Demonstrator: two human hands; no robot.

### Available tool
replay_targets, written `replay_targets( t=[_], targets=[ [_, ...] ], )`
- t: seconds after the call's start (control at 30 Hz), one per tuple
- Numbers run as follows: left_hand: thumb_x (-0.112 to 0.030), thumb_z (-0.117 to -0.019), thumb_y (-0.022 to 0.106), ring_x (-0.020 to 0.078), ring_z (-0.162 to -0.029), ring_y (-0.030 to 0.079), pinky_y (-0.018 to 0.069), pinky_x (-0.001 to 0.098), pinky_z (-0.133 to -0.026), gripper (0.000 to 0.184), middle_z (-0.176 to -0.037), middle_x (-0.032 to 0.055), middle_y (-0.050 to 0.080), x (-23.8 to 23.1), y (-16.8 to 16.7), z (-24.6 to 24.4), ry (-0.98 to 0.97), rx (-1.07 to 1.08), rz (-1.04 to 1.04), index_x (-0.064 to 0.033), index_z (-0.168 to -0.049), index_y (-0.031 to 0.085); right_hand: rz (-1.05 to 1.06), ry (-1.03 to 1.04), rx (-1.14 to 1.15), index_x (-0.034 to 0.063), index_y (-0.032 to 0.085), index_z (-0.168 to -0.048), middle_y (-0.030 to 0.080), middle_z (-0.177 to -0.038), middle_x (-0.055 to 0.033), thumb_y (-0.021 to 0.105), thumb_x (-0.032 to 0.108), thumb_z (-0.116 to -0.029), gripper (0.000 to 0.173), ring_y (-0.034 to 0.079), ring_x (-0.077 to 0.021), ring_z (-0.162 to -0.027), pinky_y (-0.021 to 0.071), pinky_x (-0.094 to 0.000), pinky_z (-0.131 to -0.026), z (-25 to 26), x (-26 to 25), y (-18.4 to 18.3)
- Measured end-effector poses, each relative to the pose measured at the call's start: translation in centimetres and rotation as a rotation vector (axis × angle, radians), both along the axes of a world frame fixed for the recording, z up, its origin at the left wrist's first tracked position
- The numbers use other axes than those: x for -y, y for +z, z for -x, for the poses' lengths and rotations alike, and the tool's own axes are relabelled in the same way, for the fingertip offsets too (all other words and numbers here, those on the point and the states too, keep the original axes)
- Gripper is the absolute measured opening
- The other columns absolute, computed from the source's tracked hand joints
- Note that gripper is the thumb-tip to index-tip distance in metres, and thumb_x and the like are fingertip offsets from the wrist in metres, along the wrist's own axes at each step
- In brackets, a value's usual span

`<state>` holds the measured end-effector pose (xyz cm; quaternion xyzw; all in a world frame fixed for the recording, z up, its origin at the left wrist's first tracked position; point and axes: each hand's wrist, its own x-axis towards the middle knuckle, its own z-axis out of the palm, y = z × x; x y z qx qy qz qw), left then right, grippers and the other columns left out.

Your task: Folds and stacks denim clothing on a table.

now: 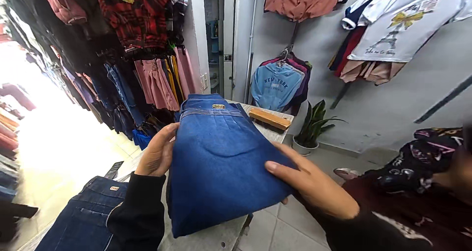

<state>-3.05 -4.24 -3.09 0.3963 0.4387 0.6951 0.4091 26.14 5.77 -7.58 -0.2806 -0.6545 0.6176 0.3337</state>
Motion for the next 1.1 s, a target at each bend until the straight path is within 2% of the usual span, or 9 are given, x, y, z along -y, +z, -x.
replay_targets(
  t=[0.17, 0.23, 0.3, 0.37, 0.5, 0.67, 0.8, 0.97, 1.1],
  targets=[
    [-0.026, -0.1107, 0.025, -0.0016, -0.088, 0.071, 0.0597, 0.0179, -0.079, 0.045, -0.095, -0.0077, 0.077, 0.3, 0.3, 0.3, 0.123, 0.000, -0.225, -0.0177, -0.109, 0.070, -0.370, 0.097, -0.139, 0.0168, 0.046, -0.147, 0.070, -0.117, -0.0007, 0.060, 0.023, -0.0951, 0.054, 0.071, -0.0105, -0.096, 0.0630, -0.0320, -0.078, 3.3, -0.3, 5.8],
    [-0.017, -0.1086, 0.028, -0.0080, -0.086, 0.069, 0.0580, 0.0135, -0.078, 0.036, -0.095, -0.0154, 0.074, 0.8, 1.0, -0.3, 0.285, -0.115, -0.201, -0.0223, -0.118, 0.063, -0.450, 0.082, -0.109, 0.0171, 0.042, -0.151, 0.069, -0.119, 0.0001, 0.057, 0.026, -0.0986, 0.055, 0.070, -0.0081, -0.099, 0.0622, -0.0325, -0.081, 4.3, -0.7, 5.0],
    [-0.025, -0.1050, 0.042, -0.0043, -0.089, 0.069, 0.0599, 0.0171, -0.078, 0.033, -0.101, -0.0116, 0.073, 0.9, 0.8, -0.1, 0.235, -0.176, -0.079, -0.0204, -0.135, 0.052, -0.449, -0.001, 0.003, 0.0208, 0.048, -0.145, 0.072, -0.109, 0.0006, 0.054, 0.038, -0.1013, 0.048, 0.072, -0.0106, -0.094, 0.0624, -0.0382, -0.078, 4.6, -1.1, 1.5],
    [-0.026, -0.1038, 0.048, 0.0033, -0.088, 0.071, 0.0615, 0.0235, -0.076, 0.035, -0.102, -0.0036, 0.074, -0.3, 0.1, 0.1, 0.122, -0.192, 0.041, -0.0166, -0.137, 0.054, -0.422, -0.050, 0.137, 0.0192, 0.056, -0.134, 0.072, -0.098, 0.0003, 0.047, 0.049, -0.1025, 0.044, 0.071, -0.0118, -0.091, 0.0606, -0.0403, -0.078, 4.0, -1.7, -1.8],
    [-0.019, -0.1098, 0.039, 0.0032, -0.082, 0.071, 0.0607, 0.0208, -0.072, 0.030, -0.097, -0.0015, 0.074, -1.2, 0.0, -0.2, 0.119, -0.226, 0.152, -0.0131, -0.130, 0.060, -0.405, 0.033, 0.243, 0.0130, 0.057, -0.132, 0.071, -0.104, -0.0018, 0.042, 0.059, -0.1021, 0.057, 0.070, -0.0114, -0.098, 0.0584, -0.0377, -0.086, 1.8, -1.7, -2.9],
    [-0.026, -0.1008, 0.048, 0.0094, -0.086, 0.071, 0.0613, 0.0275, -0.076, 0.039, -0.100, 0.0036, 0.073, 0.5, 1.1, 0.4, 0.100, -0.378, 0.208, -0.0074, -0.134, 0.056, -0.233, -0.001, 0.008, 0.0073, 0.037, -0.152, 0.066, -0.128, -0.0101, 0.066, 0.040, -0.0941, 0.073, 0.068, -0.0176, -0.111, 0.0584, -0.0384, -0.094, 2.5, -2.5, -1.7],
    [-0.026, -0.0833, 0.066, 0.0078, -0.090, 0.071, 0.0617, 0.0256, -0.076, 0.065, -0.109, 0.0034, 0.071, 0.9, 1.5, -1.0, 0.228, -0.451, 0.149, -0.0081, -0.143, 0.048, -0.493, 0.085, -0.170, 0.0158, 0.036, -0.158, 0.053, -0.150, -0.0062, 0.060, 0.021, -0.0981, 0.065, 0.056, -0.0155, -0.131, 0.0490, -0.0420, -0.108, 5.2, -1.8, 0.7],
    [-0.022, -0.0895, 0.063, -0.0012, -0.105, 0.067, 0.0584, 0.0176, -0.085, 0.074, -0.129, -0.0050, 0.063, 2.4, 2.4, -0.5, 0.396, -0.522, -0.074, -0.0139, -0.156, 0.031, -0.664, 0.160, -0.289, 0.0145, 0.044, -0.155, 0.048, -0.155, -0.0057, 0.056, 0.006, -0.0983, 0.059, 0.049, -0.0143, -0.139, 0.0458, -0.0386, -0.113, 6.3, -1.2, 2.7],
    [-0.010, -0.0970, 0.059, 0.0036, -0.088, 0.069, 0.0585, 0.0207, -0.075, 0.051, -0.112, 0.0047, 0.069, 0.6, 0.8, -0.7, 0.383, -0.565, 0.173, -0.0071, -0.146, 0.046, -0.547, 0.067, 0.015, 0.0194, 0.039, -0.158, 0.047, -0.155, -0.0093, 0.049, 0.022, -0.1032, 0.056, 0.050, -0.0202, -0.139, 0.0426, -0.0453, -0.113, 5.7, -1.8, -0.4]
  ],
)
